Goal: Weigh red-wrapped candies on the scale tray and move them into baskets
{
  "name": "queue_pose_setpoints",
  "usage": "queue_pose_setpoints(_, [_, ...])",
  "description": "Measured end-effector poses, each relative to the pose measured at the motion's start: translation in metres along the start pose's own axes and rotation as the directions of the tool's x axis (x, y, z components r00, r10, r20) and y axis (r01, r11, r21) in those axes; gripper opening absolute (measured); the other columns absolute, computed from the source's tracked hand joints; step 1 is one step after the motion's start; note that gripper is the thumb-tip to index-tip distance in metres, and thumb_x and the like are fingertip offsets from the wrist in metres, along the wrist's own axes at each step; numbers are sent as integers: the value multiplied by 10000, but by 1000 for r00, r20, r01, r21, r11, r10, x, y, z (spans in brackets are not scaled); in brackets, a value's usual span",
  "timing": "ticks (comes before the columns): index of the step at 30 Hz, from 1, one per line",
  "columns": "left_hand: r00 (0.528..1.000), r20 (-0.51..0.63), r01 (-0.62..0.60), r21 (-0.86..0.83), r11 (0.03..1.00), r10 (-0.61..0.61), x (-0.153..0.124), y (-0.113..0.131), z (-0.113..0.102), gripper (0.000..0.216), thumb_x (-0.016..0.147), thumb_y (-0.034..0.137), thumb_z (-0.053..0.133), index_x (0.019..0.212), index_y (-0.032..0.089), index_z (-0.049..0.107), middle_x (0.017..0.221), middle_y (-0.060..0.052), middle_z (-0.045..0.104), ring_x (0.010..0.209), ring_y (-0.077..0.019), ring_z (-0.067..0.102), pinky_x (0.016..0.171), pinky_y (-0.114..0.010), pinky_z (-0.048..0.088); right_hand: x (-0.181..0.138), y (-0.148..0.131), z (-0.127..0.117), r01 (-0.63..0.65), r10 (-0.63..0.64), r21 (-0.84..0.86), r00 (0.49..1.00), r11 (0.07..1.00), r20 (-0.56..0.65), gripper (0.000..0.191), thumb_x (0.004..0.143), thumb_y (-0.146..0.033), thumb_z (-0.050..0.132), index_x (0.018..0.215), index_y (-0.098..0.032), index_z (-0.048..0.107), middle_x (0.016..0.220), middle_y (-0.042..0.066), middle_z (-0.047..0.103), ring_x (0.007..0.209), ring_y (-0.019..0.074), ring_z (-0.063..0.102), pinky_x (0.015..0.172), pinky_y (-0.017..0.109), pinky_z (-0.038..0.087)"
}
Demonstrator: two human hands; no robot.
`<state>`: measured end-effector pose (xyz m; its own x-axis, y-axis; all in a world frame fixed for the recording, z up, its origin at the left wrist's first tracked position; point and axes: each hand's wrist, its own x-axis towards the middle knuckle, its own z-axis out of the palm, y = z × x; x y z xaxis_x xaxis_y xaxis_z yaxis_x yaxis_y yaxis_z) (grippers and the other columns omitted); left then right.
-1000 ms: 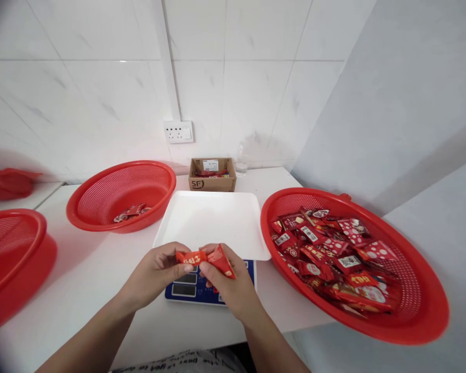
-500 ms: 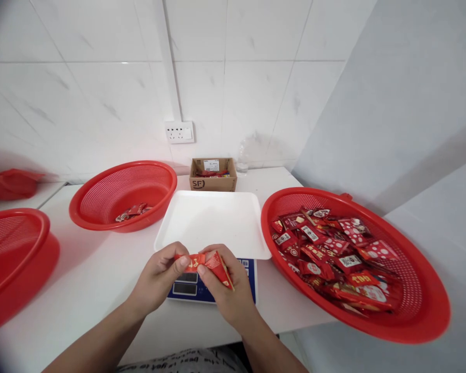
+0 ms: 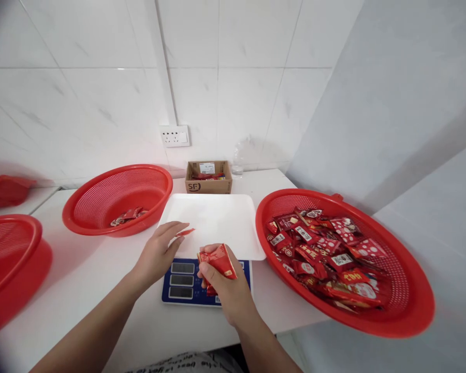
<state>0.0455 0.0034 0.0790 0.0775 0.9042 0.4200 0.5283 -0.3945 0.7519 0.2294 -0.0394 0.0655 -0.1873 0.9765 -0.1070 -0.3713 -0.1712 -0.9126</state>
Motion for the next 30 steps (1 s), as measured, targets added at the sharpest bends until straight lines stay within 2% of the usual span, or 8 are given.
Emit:
queue_pose_setpoints(3, [996,81,-28,5,1000,27,-4,7,3,258,892,275,522,1095,230,674,1192,-98,653,1196,-274,523,1026,-513,401,-1,-3,2,-52,51,5,996,999,70,360,697,-403,780,932,-225,573,724,-37,628,577,85,543,528,203,419])
queue_pose_setpoints(6, [971,239,19,-101,995,6,-10,21,4,290,914,340,503,1133,222,653,1265,-103,615,1251,-255,495,1054,-477,392,0,-3,3,-99,110,-69,976,993,187,334,698,-381,773,900,-200,578,634,-52,600,511,74,494,484,200,382])
queue_pose_setpoints(9, [924,382,139,-259,956,-31,-15,33,4,254,880,370,561,1034,200,670,1250,-114,615,1213,-259,531,1047,-451,395,0,0,4,-115,145,-132,958,985,247,336,685,-386,774,867,-189,571,611,-57,580,492,77,477,453,203,361])
queue_pose_setpoints(14, [859,502,361,-448,818,-104,-19,41,-3,151,840,339,635,885,196,644,1175,-95,630,1245,-256,494,1035,-431,369,0,0,5,-118,164,-170,943,978,289,371,700,-425,763,911,-192,567,637,-64,554,499,67,467,446,194,334])
queue_pose_setpoints(19, [885,446,402,-580,708,-137,-21,41,-5,135,808,324,683,780,196,654,1081,-65,653,1172,-236,526,1002,-400,367,0,-2,6,-162,172,-57,928,985,330,491,597,-423,846,922,-205,551,643,-83,521,491,55,431,432,179,310])
queue_pose_setpoints(24, [894,412,445,-756,480,-179,-24,40,-6,111,782,331,727,800,227,692,964,-5,673,903,-146,607,796,-274,458,1,3,4,-264,184,149,893,953,410,574,526,-468,881,905,-213,535,622,-68,564,506,62,472,448,160,321])
queue_pose_setpoints(27, [902,398,430,-802,415,-167,-24,40,-9,122,774,359,735,785,241,705,957,-3,682,946,-154,602,799,-269,468,1,10,4,-293,167,243,885,925,434,554,605,-589,795,925,-199,566,653,-30,600,545,69,507,480,158,357])
queue_pose_setpoints(30, [906,393,422,-796,434,-158,-23,41,-12,116,771,373,736,768,261,706,1046,-13,688,1085,-191,571,808,-286,482,0,17,7,-323,193,248,879,914,435,507,726,-645,667,941,-190,611,727,7,623,582,84,545,487,168,387])
